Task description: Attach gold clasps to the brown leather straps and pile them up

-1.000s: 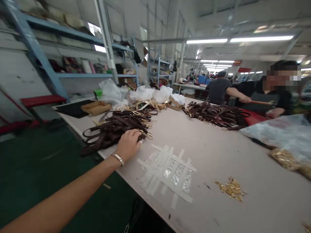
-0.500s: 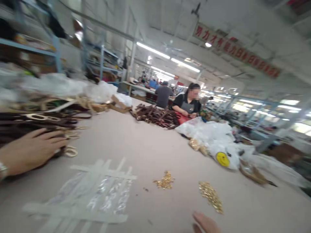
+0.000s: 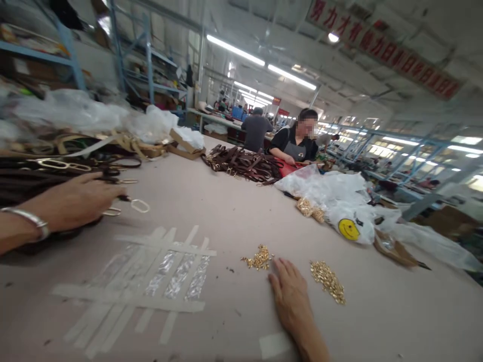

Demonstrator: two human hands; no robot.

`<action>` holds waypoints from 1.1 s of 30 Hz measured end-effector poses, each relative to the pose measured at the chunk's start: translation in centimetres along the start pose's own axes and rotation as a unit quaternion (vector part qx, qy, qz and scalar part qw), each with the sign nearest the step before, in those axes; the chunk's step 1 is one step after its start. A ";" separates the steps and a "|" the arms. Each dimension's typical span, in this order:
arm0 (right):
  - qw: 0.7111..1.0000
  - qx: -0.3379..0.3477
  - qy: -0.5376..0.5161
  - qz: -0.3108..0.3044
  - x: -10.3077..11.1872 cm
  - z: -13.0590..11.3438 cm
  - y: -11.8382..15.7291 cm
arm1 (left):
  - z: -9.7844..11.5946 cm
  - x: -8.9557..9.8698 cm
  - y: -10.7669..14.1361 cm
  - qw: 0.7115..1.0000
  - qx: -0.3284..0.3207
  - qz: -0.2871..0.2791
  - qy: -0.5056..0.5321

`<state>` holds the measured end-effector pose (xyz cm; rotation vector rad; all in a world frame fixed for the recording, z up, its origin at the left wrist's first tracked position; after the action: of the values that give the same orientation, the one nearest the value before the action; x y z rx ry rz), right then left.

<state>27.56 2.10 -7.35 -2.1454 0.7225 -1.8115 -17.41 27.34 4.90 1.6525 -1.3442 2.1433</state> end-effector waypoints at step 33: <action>0.993 0.049 -0.095 0.054 2.8 -2.5 3.1 | 26.9 -2.1 9.6 0.442 0.522 -0.096 0.723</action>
<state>24.78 -1.63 -5.98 -2.1356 0.6754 -1.5315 -2.67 3.77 -2.02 -0.5703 0.7813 2.7120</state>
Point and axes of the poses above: each hand's wrist, its own y-axis away from the middle knuckle, its own x-axis out of the back of the hand, z = x × y, the point moved 1 cm from there along -y, towards the middle knuckle, and after that the axes turned 5 degrees about z, right-handed, at the moved point
